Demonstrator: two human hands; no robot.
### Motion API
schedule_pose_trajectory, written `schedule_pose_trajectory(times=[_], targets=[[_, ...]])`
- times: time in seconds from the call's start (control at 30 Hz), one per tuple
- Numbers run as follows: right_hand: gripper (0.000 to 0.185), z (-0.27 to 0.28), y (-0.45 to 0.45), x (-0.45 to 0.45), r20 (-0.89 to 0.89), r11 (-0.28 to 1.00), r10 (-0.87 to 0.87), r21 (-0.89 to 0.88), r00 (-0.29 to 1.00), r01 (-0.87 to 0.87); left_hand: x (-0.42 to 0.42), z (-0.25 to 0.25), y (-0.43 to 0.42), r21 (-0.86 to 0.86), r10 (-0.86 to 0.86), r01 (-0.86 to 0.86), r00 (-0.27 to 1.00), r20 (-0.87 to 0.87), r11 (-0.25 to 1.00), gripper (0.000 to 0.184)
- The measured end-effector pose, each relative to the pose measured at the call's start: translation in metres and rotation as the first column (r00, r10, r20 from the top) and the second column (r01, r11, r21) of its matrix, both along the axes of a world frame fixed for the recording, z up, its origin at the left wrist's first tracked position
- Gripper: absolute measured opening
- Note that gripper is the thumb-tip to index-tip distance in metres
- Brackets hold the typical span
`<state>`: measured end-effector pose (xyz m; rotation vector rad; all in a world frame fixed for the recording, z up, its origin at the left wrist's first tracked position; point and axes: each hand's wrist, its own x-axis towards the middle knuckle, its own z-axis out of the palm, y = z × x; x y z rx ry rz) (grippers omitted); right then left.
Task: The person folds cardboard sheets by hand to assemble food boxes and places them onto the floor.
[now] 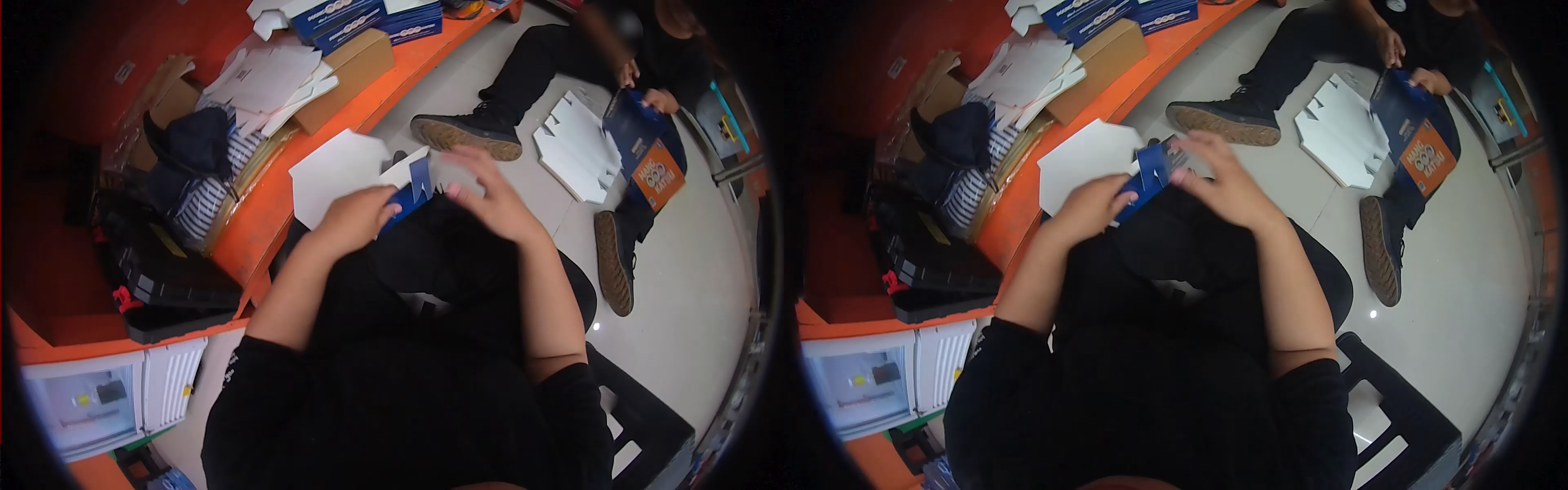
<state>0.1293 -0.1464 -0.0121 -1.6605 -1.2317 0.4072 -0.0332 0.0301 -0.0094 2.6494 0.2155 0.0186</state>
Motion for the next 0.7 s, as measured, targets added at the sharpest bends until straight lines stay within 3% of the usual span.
schedule_pose_trajectory(times=[0.03,0.07,0.13,0.17,0.2,0.23,0.3,0.43,0.47,0.57,0.6,0.67,0.7], targets=[[0.043,0.005,0.001,-0.013,-0.050,0.986,0.153,-0.056,0.987,-0.156,-0.001,0.005,0.006,-0.043,0.011,-0.012,1.000,-0.019,0.999,0.021],[0.043,0.001,0.007,-0.019,0.077,0.994,0.106,-0.027,0.991,-0.105,-0.004,0.003,0.010,-0.119,-0.027,0.031,0.999,0.027,0.992,0.021],[0.043,-0.012,0.019,-0.028,0.309,0.998,-0.018,0.062,0.951,-0.001,-0.002,0.010,0.016,-0.185,-0.076,0.057,0.992,-0.101,0.981,0.021],[0.042,-0.022,0.025,-0.028,0.184,0.989,-0.107,0.119,0.977,0.086,0.001,0.014,0.016,-0.227,-0.112,0.072,0.979,-0.171,0.971,0.021],[0.041,-0.026,0.027,-0.023,0.092,0.993,-0.088,0.092,0.992,0.080,0.006,0.019,0.017,-0.387,-0.116,-0.022,0.937,-0.330,0.922,0.019],[0.041,-0.027,0.027,-0.017,0.003,0.995,-0.075,0.065,0.997,0.075,0.011,0.007,0.022,-0.595,-0.178,-0.041,0.935,-0.305,0.802,0.017],[0.026,-0.032,0.021,-0.006,-0.346,0.992,-0.040,-0.124,0.937,-0.004,0.019,-0.001,0.025,-0.816,-0.176,-0.111,0.951,-0.252,0.567,0.018],[0.022,-0.043,0.008,0.011,-0.324,0.986,-0.033,-0.168,0.945,-0.023,0.031,-0.014,0.020,-0.689,-0.088,-0.142,0.954,-0.287,0.711,0.020],[0.022,-0.043,0.005,0.012,-0.337,0.981,-0.043,-0.190,0.940,-0.024,0.030,-0.017,0.010,-0.592,-0.048,-0.128,0.961,-0.273,0.796,0.021],[0.020,-0.036,-0.002,0.006,0.011,0.951,-0.069,-0.303,0.998,0.069,0.020,-0.015,-0.018,-0.450,-0.116,-0.023,0.953,-0.279,0.893,0.028],[0.016,-0.039,-0.008,0.004,0.123,0.963,-0.040,-0.260,0.992,0.071,0.018,-0.021,-0.020,-0.335,-0.142,0.059,0.963,-0.229,0.940,0.026],[0.012,-0.036,-0.020,0.006,0.090,0.961,-0.071,-0.262,0.993,0.093,0.012,-0.035,-0.024,-0.096,-0.214,0.202,0.967,-0.139,0.975,0.021],[0.012,-0.033,-0.025,0.011,0.079,0.959,-0.083,-0.263,0.993,0.102,0.011,-0.038,-0.026,-0.097,-0.214,0.198,0.958,-0.191,0.975,0.020]])
